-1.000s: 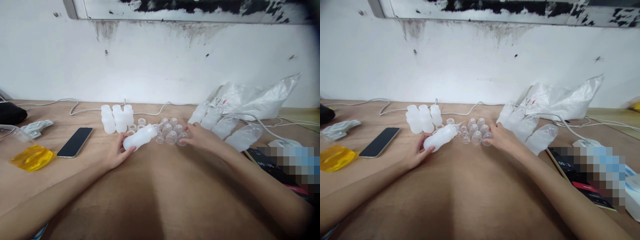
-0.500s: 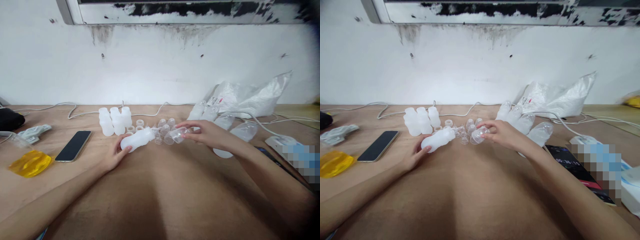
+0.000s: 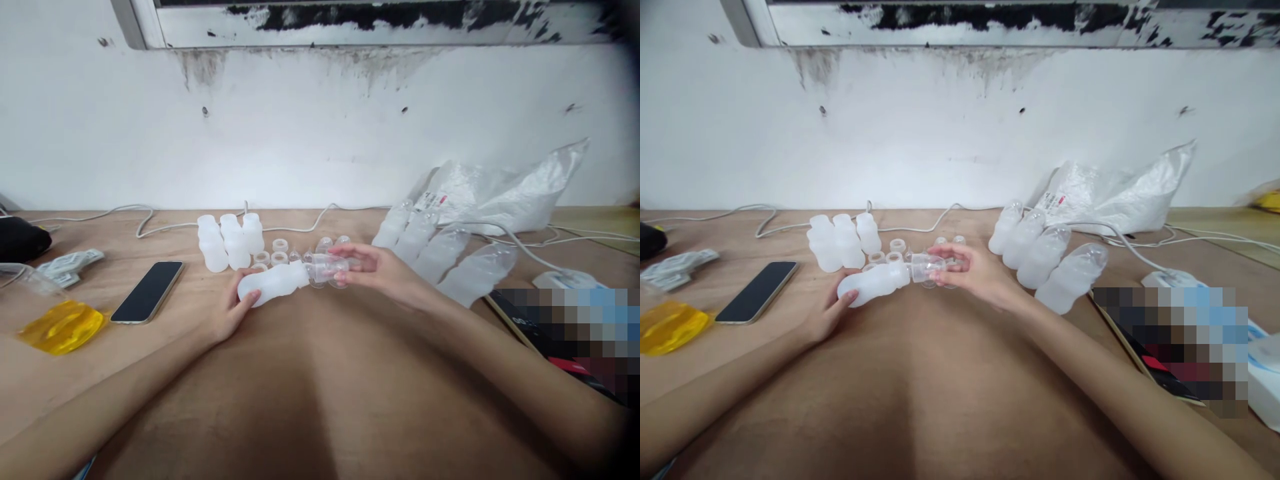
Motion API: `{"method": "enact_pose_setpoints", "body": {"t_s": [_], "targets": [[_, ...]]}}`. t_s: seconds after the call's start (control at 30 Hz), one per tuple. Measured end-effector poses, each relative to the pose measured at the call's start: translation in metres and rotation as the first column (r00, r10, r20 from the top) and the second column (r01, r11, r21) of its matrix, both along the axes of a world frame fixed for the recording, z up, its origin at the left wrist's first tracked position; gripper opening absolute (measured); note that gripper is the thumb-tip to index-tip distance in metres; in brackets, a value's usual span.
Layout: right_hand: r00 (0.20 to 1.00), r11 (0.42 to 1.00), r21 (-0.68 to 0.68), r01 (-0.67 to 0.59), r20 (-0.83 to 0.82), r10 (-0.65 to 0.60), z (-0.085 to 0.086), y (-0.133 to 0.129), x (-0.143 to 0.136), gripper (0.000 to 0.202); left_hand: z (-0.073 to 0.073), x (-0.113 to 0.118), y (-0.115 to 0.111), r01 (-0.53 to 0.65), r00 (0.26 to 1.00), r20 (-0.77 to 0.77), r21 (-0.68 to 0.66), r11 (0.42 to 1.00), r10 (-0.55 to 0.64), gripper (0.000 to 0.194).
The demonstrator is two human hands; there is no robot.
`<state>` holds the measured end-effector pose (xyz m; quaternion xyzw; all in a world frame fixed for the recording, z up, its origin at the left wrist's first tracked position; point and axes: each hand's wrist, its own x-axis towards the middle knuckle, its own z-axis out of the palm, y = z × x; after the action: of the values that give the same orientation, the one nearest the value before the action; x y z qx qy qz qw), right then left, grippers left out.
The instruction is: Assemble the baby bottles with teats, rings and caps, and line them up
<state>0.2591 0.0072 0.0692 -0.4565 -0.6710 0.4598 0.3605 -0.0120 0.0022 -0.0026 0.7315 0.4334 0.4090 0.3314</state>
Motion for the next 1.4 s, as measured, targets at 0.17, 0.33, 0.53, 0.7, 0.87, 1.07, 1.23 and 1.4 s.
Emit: {"method": "enact_pose_setpoints", "body": {"t_s": [0.17, 0.33, 0.53, 0.7, 0.87, 1.07, 1.23, 1.4], "targets": [[0.999, 1.000, -0.026, -0.004, 0.036, 0.005, -0.006, -0.001, -0.006, 0.041, -0.001, -0.001, 0.001, 0.012, 0.995, -0.100, 0.043, 0.999, -0.008, 0.034], [1.000, 0.999, -0.035, -0.021, 0.009, 0.022, -0.007, -0.001, -0.007, 0.042, 0.001, 0.000, 0.001, -0.007, 0.989, -0.146, 0.068, 0.998, 0.017, 0.030], [0.998, 0.998, -0.048, -0.051, -0.027, 0.050, -0.013, -0.001, -0.010, 0.042, -0.002, 0.000, 0.002, -0.025, 0.992, -0.123, 0.074, 0.997, 0.034, 0.032], [0.993, 0.998, -0.031, -0.052, -0.108, 0.049, -0.019, 0.001, -0.012, 0.044, 0.002, 0.001, 0.000, -0.036, 0.987, -0.151, 0.079, 0.996, 0.048, 0.031], [0.987, 0.998, -0.045, -0.053, -0.156, 0.045, -0.023, 0.003, -0.011, 0.045, 0.005, 0.000, -0.001, 0.003, 0.985, -0.174, 0.093, 0.996, 0.013, 0.030], [0.989, 0.996, -0.045, -0.071, -0.129, 0.065, -0.021, 0.002, -0.012, 0.047, 0.003, -0.001, -0.001, 0.012, 0.983, -0.181, 0.099, 0.995, 0.006, 0.029], [0.997, 0.998, -0.022, -0.051, -0.058, 0.049, -0.019, -0.002, -0.014, 0.048, 0.002, 0.000, -0.002, 0.006, 0.991, -0.134, 0.102, 0.995, 0.008, 0.029], [0.998, 0.999, -0.004, -0.041, -0.037, 0.041, -0.022, -0.003, -0.013, 0.050, 0.004, 0.000, -0.003, -0.005, 0.986, -0.166, 0.100, 0.995, 0.022, 0.027]]}}
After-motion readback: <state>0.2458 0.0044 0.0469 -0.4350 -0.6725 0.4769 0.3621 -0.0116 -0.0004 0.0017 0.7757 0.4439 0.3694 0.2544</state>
